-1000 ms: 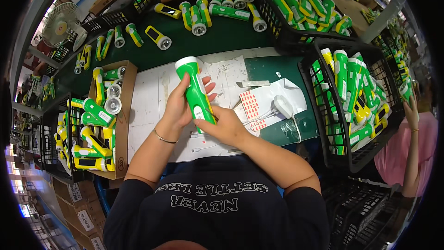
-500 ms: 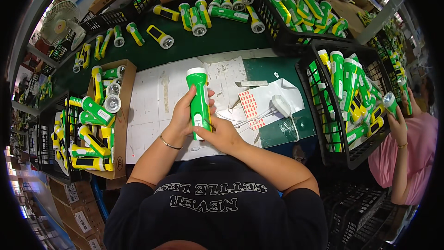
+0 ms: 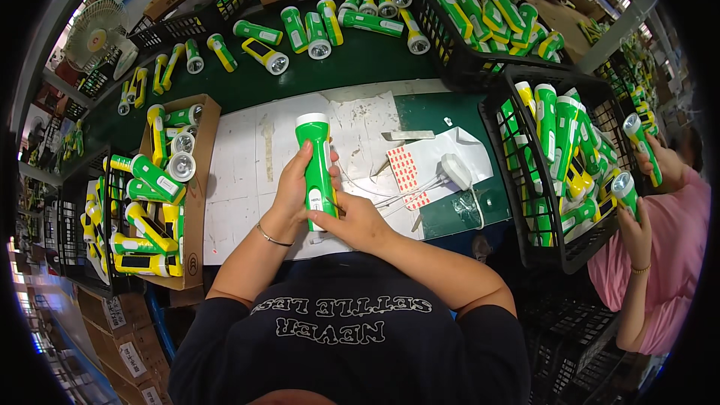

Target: Applying labels to flashlights and sorting them into bins on an assembly line.

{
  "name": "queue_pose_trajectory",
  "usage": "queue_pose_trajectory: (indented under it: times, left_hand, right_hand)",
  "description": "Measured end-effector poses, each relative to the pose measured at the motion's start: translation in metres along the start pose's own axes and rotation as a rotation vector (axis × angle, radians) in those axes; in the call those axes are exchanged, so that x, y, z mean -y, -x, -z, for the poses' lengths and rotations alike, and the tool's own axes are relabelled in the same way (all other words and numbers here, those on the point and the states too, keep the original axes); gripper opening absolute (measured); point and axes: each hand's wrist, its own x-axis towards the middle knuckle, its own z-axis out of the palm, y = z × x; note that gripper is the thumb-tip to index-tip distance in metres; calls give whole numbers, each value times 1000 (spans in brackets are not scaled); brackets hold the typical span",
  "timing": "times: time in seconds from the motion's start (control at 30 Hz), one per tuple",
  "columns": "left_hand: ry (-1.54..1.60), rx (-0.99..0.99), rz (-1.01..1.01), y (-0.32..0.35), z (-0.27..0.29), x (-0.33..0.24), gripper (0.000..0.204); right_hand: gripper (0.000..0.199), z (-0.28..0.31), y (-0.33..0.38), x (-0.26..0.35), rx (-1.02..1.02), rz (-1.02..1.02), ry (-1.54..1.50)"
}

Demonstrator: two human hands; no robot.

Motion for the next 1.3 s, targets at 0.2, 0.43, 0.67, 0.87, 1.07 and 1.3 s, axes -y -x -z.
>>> queue_pose_trajectory:
  times: [0.2,0.43,0.67,0.87,1.07,1.3]
  left_hand:
    - [-29,-22,-29,5,-3,-4,38]
    - [-40,6,-36,7,2,-4,36]
    - [-5,17,-53,12,3,-7,32]
    - [-3,1,-52,11,2,-10,28]
    - [-334,35,-198,14,2,-9,34]
    - [-266,-11,-169,8,16,-16,48]
  right_hand:
    - [31,-4,-1,-1,6,6,-37]
    - [35,7,2,-3,43,48,86]
    - [21,30,4,17,-206,396,588]
    - [15,33,-3,34,-263,565,931]
    - [11,29,-8,42,-154,733,1205]
    - [18,24,4,36,191,943,1053]
